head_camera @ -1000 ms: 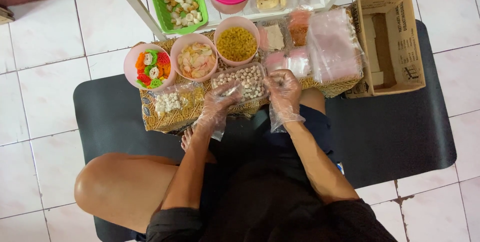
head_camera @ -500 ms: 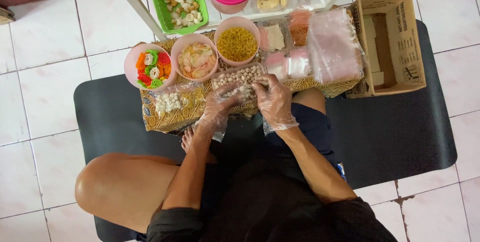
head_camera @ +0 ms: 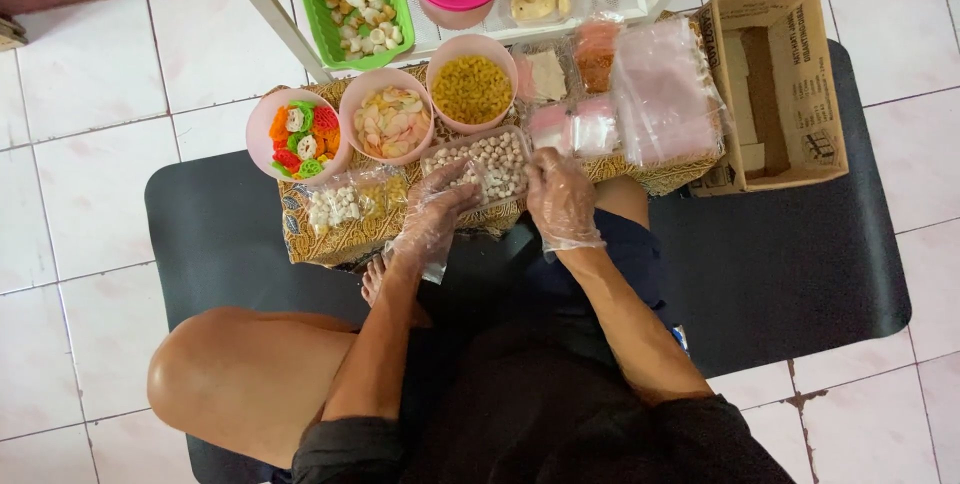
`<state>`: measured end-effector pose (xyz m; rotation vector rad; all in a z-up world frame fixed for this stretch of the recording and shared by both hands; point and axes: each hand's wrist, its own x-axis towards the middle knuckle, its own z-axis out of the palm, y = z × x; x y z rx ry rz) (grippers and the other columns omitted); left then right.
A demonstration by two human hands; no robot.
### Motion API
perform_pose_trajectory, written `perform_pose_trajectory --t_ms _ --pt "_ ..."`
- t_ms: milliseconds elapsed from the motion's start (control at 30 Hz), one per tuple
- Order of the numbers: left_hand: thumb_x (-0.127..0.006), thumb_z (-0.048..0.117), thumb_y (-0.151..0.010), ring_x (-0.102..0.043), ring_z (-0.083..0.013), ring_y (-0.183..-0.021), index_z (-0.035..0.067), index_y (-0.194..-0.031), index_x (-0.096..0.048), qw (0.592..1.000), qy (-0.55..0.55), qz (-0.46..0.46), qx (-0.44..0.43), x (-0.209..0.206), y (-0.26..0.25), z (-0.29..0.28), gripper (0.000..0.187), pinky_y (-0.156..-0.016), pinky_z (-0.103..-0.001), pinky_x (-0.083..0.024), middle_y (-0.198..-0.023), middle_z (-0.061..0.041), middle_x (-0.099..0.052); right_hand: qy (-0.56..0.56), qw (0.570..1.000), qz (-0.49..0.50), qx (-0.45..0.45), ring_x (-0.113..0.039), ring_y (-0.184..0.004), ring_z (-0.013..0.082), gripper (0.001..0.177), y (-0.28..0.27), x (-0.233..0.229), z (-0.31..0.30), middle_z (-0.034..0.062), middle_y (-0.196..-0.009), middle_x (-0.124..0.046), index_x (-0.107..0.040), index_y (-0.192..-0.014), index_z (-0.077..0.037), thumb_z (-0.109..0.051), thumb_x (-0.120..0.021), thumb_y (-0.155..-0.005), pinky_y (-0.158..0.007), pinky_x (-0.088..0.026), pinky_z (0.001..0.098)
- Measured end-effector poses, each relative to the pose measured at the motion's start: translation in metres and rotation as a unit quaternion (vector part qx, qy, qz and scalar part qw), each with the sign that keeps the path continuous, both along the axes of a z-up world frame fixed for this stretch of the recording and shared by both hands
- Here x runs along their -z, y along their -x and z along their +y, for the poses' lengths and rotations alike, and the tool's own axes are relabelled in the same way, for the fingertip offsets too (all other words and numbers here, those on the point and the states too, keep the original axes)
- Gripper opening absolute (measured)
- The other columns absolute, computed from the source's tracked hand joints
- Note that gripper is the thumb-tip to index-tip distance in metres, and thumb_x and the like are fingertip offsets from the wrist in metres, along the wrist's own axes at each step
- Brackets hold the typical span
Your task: Manually picking up small snack items from a tray and placing them into small plastic bags for packaging.
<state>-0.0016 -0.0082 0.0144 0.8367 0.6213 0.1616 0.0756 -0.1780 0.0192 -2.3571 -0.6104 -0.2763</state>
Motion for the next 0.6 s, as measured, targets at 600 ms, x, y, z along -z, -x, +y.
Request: perform_pose_trajectory --t_ms 600 --pt "-0.076 -0.009 -0.079 -0.074 -0.0338 -0.083 -0.004 -0.123 -0.069 0.999 0.009 -0.049 0.022 -0.011 -0.001 -0.004 0.045 -0.072 -0.045 -0.069 -0.114 -0.023 -0.065 -0.290 0.920 0.251 -0.078 -0.070 -0.088 0.0183 0.015 0.018 0.010 0.015 0.0070 -0.102 -0.064 -0.072 -0.101 -0.007 -0.001 -0.078 -0.089 -0.082 -0.059 0.0324"
